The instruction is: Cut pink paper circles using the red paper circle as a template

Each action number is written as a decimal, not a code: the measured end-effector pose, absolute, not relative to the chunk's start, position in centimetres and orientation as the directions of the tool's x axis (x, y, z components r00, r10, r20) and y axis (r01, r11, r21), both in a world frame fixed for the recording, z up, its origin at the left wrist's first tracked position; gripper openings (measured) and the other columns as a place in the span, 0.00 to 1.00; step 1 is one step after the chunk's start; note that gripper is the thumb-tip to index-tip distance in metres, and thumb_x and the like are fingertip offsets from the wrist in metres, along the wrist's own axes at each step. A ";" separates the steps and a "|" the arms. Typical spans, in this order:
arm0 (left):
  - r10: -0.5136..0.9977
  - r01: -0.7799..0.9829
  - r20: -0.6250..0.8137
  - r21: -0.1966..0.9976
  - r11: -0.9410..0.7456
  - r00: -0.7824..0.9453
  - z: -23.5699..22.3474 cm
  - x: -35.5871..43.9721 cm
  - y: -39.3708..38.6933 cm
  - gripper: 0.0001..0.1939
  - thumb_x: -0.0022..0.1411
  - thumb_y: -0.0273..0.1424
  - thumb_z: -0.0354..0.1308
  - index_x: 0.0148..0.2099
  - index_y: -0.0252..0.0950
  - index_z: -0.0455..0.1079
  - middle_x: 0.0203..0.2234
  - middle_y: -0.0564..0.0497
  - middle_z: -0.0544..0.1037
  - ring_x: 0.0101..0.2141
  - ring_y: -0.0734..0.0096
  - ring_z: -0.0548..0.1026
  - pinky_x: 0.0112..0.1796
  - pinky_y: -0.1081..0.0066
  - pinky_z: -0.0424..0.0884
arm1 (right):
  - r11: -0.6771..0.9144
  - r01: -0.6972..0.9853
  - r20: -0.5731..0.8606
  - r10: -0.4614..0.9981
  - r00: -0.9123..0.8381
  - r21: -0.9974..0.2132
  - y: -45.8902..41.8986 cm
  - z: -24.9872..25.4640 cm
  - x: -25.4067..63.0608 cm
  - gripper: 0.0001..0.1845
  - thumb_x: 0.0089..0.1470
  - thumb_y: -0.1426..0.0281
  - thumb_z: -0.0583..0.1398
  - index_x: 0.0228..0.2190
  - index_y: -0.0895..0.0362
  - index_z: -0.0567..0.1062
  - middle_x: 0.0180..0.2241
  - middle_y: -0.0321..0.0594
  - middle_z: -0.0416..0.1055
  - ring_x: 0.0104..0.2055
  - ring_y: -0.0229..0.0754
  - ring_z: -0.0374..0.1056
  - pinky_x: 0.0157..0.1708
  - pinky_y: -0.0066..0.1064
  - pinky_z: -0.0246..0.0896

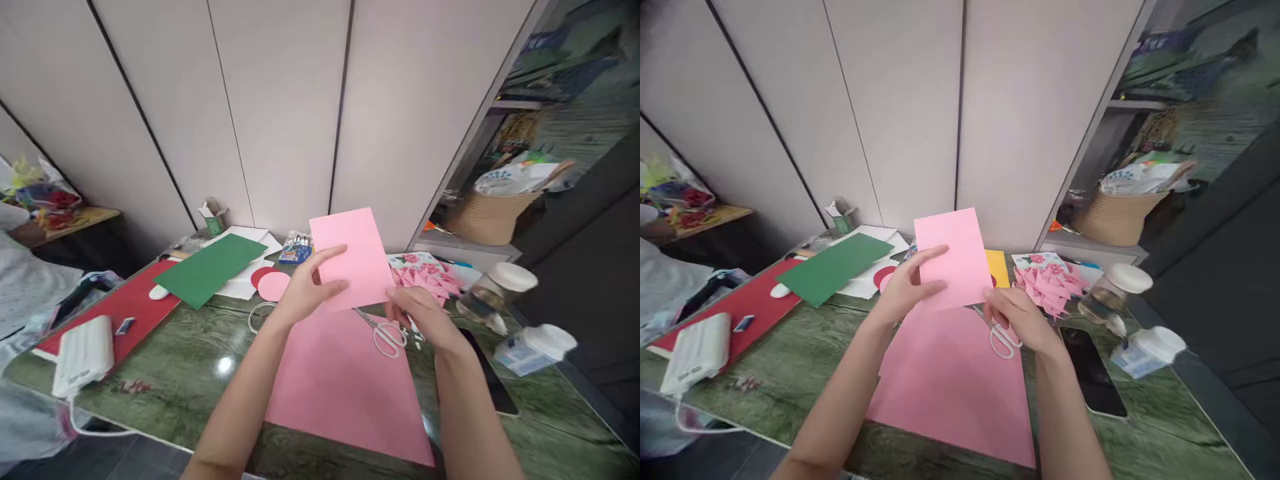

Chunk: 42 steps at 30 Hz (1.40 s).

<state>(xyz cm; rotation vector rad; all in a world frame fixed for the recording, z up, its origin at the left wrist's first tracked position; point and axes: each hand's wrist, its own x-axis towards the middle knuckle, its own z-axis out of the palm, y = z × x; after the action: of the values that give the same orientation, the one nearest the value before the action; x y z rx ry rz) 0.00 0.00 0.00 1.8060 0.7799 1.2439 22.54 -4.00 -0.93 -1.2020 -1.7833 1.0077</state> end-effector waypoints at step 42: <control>0.613 0.037 0.363 0.841 -0.540 0.702 0.8 0.8 -1.4 0.24 0.53 0.27 0.59 0.53 0.43 0.66 0.52 0.51 0.70 0.53 0.62 0.66 0.53 0.62 0.62 | 0.455 0.293 0.510 0.847 0.149 -0.841 -3.8 -2.5 21.8 0.27 0.55 0.55 0.53 0.12 0.55 0.55 0.13 0.30 0.50 0.17 0.33 0.45 0.17 0.29 0.41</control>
<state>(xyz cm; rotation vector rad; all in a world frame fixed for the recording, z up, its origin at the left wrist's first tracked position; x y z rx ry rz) 0.85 -1.44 0.75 2.0227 0.4975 0.8221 21.76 -3.76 -2.46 -1.0857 -1.4153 0.5395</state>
